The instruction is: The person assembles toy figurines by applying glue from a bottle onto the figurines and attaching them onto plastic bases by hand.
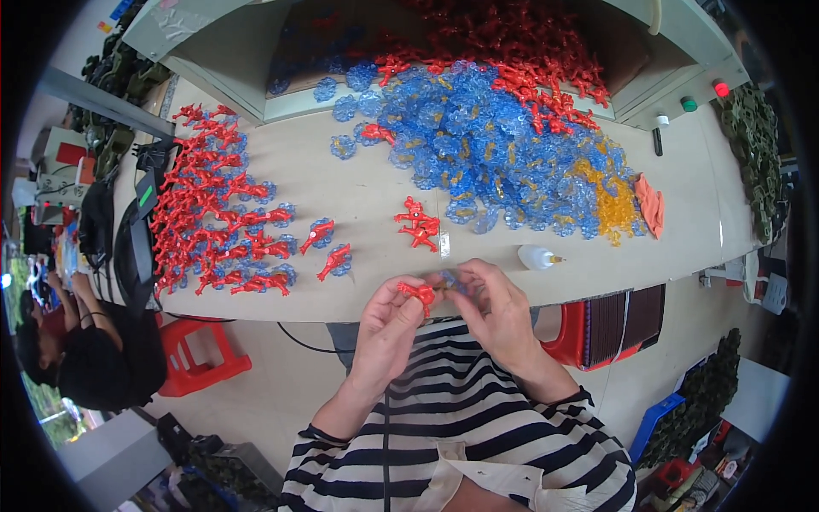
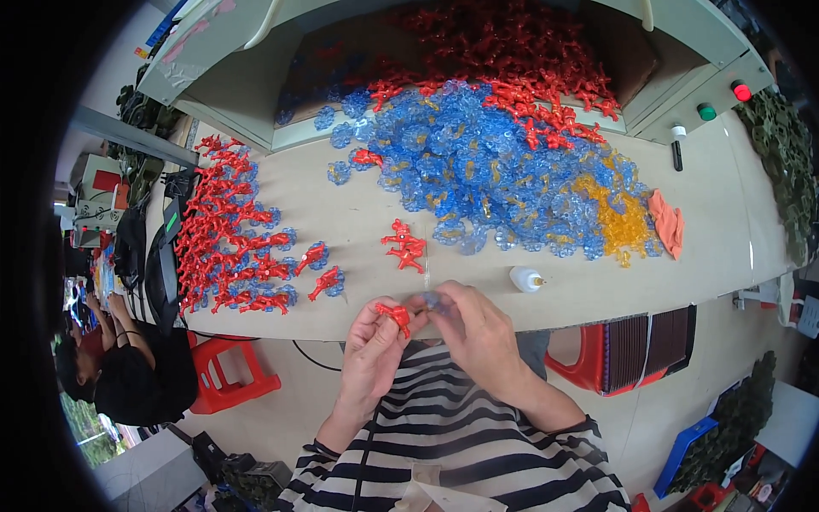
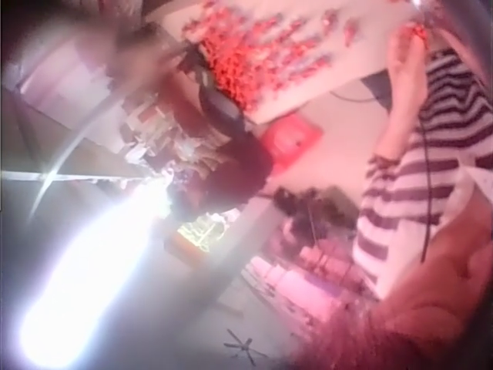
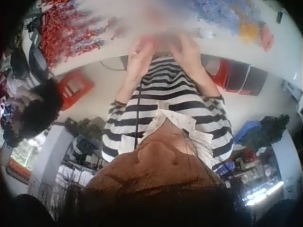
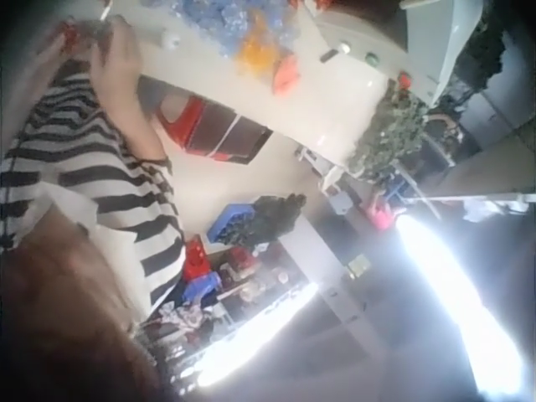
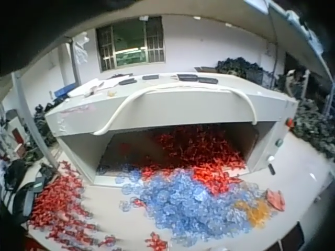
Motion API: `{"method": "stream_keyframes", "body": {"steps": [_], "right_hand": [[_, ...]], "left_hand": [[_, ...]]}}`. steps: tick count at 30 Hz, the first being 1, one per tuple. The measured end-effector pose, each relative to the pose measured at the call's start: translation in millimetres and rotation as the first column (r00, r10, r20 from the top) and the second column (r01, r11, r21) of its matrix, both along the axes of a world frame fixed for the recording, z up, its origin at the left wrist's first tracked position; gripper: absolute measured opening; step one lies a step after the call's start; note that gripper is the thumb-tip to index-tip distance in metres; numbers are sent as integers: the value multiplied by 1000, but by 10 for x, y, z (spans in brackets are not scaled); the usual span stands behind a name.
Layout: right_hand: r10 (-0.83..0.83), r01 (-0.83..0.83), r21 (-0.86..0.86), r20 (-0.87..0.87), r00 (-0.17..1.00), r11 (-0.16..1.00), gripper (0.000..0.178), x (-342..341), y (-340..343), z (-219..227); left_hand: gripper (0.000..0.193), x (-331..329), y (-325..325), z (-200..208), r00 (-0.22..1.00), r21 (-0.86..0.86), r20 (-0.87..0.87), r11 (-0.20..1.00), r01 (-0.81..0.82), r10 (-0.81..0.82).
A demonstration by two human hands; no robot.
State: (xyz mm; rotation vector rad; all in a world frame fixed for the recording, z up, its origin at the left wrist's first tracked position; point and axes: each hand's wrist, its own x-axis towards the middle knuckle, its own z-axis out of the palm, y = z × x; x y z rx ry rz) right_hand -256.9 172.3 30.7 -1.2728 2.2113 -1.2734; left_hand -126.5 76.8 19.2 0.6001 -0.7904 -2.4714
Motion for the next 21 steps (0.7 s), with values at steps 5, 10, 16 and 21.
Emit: {"method": "stream_keyframes", "body": {"steps": [5,10,16,21], "right_hand": [[229,-193,-134,352,908,972,47,-76,37,-47],[169,-98,-138,778,605,986,43,-96,93,-62],[247,-144,-253,442,862,957,30,-91,149,73],[301,-176,-269,552,778,947,19,-91,179,-119]], "left_hand": [[20,-6,17,1,999,6,46,1000,-14,13],[21,11,6,-8,998,2,48,1000,28,-28],[17,70,28,-91,993,-337,117,941,16,25],[15,41,58,-89,988,-414,131,910,-21,83]]}}
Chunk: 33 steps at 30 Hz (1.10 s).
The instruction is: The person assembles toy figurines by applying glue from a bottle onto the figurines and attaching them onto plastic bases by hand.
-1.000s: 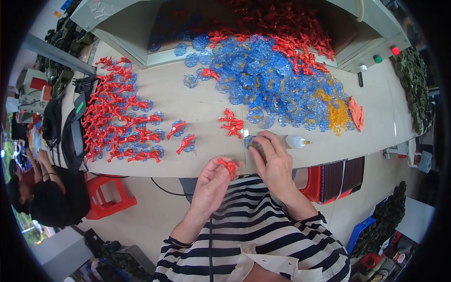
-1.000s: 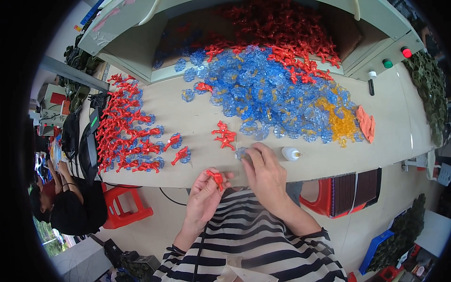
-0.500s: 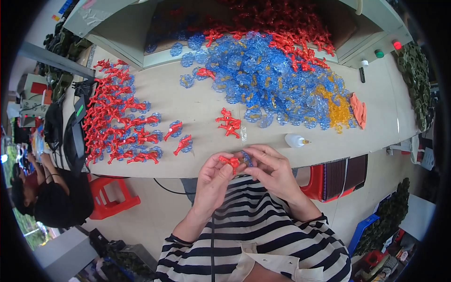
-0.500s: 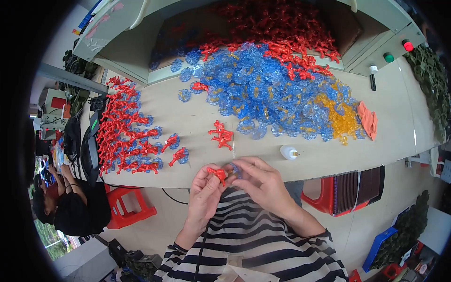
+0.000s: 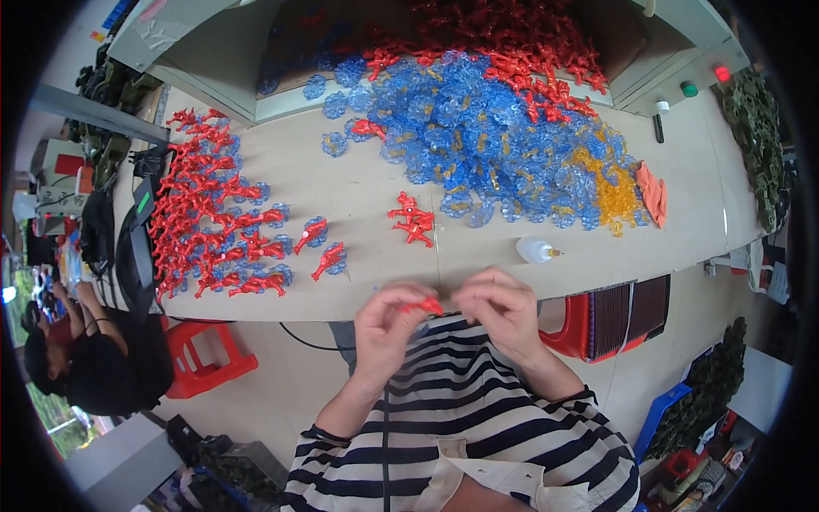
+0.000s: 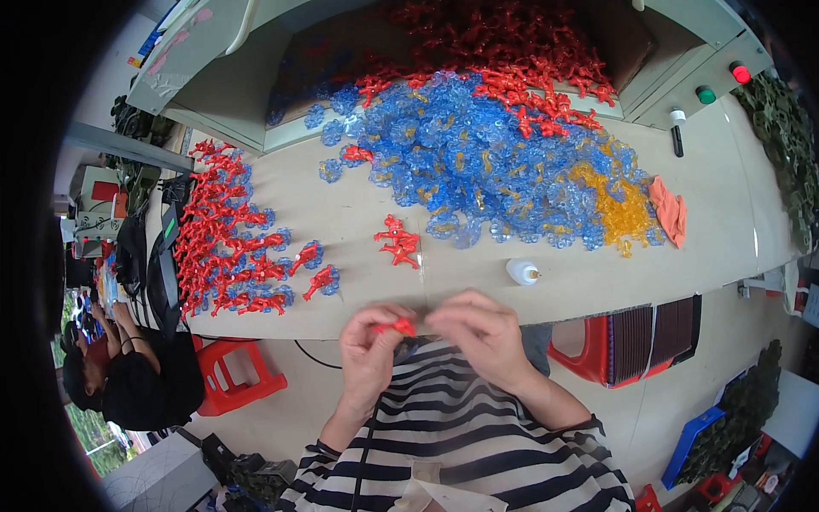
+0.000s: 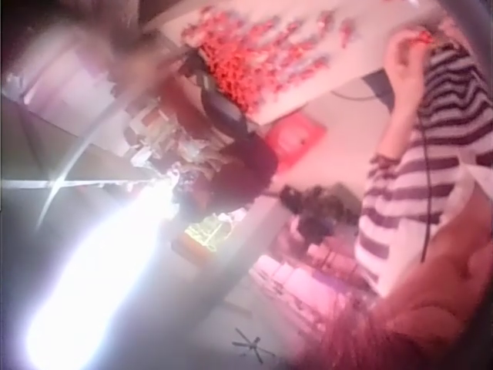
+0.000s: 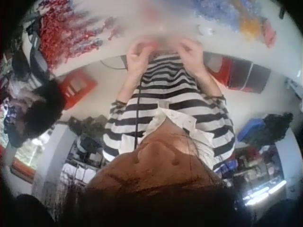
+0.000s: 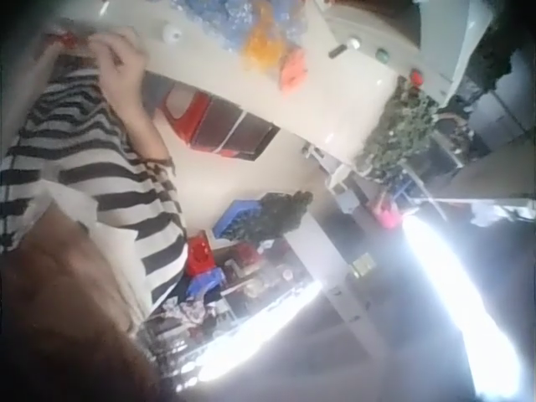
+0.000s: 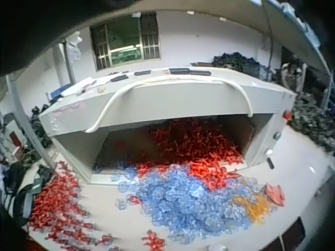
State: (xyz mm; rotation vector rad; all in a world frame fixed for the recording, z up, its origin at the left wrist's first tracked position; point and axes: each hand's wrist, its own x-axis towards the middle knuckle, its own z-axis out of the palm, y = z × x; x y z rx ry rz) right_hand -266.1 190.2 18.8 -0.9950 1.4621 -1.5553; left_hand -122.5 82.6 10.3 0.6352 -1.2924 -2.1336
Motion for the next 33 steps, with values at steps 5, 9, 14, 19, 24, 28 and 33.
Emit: {"method": "stream_keyframes", "body": {"steps": [5,9,14,19,24,28,33], "right_hand": [[-247,259,29,-217,944,965,13,30,-92,-83],[-269,308,47,-375,887,950,14,-37,-188,8],[-334,490,38,-686,647,871,32,-44,-397,11],[-282,531,127,-732,620,838,32,-56,-463,67],[-235,469,142,-719,654,872,21,-25,-412,79],[-255,244,-106,-629,735,964,12,-1,-225,128],[-110,14,-234,-402,909,972,10,120,37,160]], "left_hand": [[15,-118,-96,-134,977,23,-130,985,-169,170],[17,-60,-207,-150,965,163,-186,975,-154,183],[19,-1,-248,-105,956,377,-232,923,-81,179],[20,31,-238,-112,953,388,-246,919,-71,177],[21,70,-225,-98,956,376,-257,926,-35,140],[22,151,-137,-110,968,218,-241,976,-9,63],[18,232,-92,-113,943,170,-319,973,157,-97]]}}
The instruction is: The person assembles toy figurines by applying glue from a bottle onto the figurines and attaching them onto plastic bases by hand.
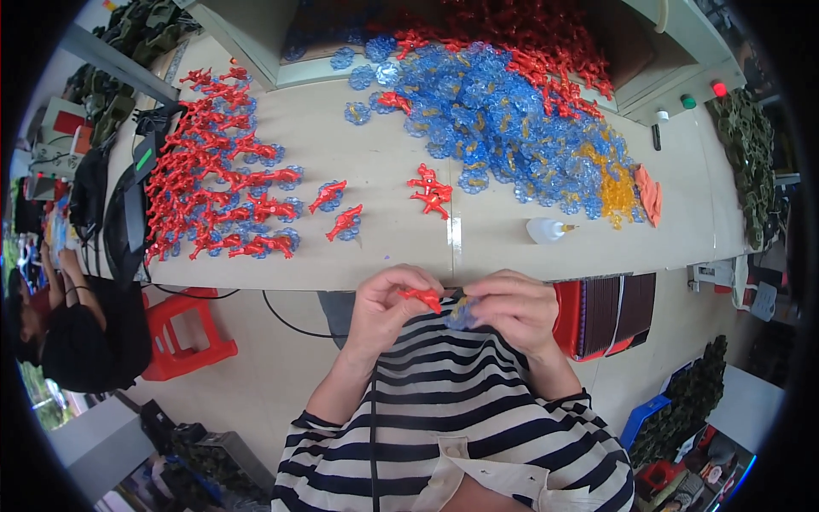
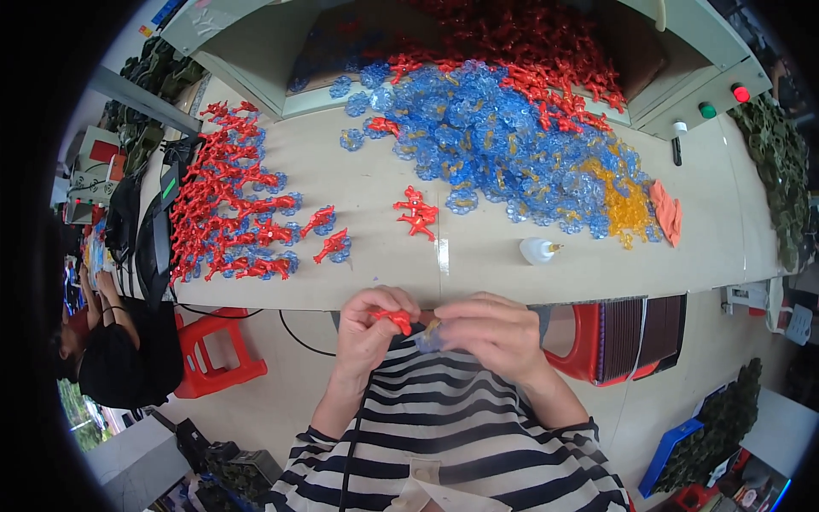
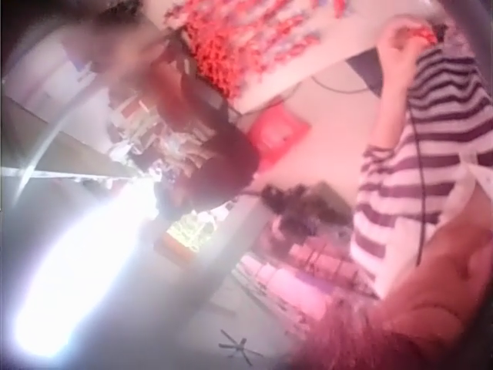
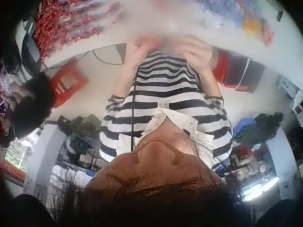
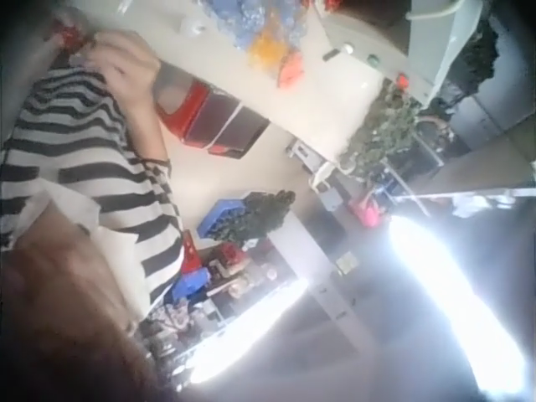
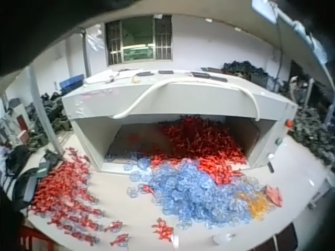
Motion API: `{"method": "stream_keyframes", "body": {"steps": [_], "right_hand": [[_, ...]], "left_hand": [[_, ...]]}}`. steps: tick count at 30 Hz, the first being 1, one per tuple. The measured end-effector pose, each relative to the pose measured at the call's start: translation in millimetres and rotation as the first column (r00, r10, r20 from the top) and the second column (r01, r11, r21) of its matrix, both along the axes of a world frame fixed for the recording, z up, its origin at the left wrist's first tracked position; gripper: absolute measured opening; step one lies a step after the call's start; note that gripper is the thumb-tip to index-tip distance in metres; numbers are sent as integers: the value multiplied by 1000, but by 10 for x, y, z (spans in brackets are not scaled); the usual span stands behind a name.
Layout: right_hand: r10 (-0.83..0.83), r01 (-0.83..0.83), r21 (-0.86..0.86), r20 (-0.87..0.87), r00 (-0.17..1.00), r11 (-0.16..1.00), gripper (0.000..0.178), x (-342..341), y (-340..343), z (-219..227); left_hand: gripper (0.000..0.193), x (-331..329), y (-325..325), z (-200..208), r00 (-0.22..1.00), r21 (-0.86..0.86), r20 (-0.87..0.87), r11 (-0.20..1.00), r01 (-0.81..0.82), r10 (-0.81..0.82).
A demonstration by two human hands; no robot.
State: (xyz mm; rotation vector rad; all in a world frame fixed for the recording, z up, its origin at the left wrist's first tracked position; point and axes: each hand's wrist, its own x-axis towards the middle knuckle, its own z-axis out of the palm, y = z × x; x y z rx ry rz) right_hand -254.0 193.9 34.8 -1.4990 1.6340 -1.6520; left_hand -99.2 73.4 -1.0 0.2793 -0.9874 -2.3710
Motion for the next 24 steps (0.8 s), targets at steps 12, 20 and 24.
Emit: {"method": "stream_keyframes", "body": {"steps": [12,20,24], "right_hand": [[57,-100,105,349,935,989,13,-41,70,-59],[120,-118,29,-47,992,993,15,-128,92,25],[129,-140,61,164,978,988,25,-99,130,-6]], "left_hand": [[18,-55,56,-12,996,-101,36,991,90,-87],[20,-86,68,23,993,-219,110,973,66,-43],[21,-111,57,27,993,-366,116,928,73,-33]]}}
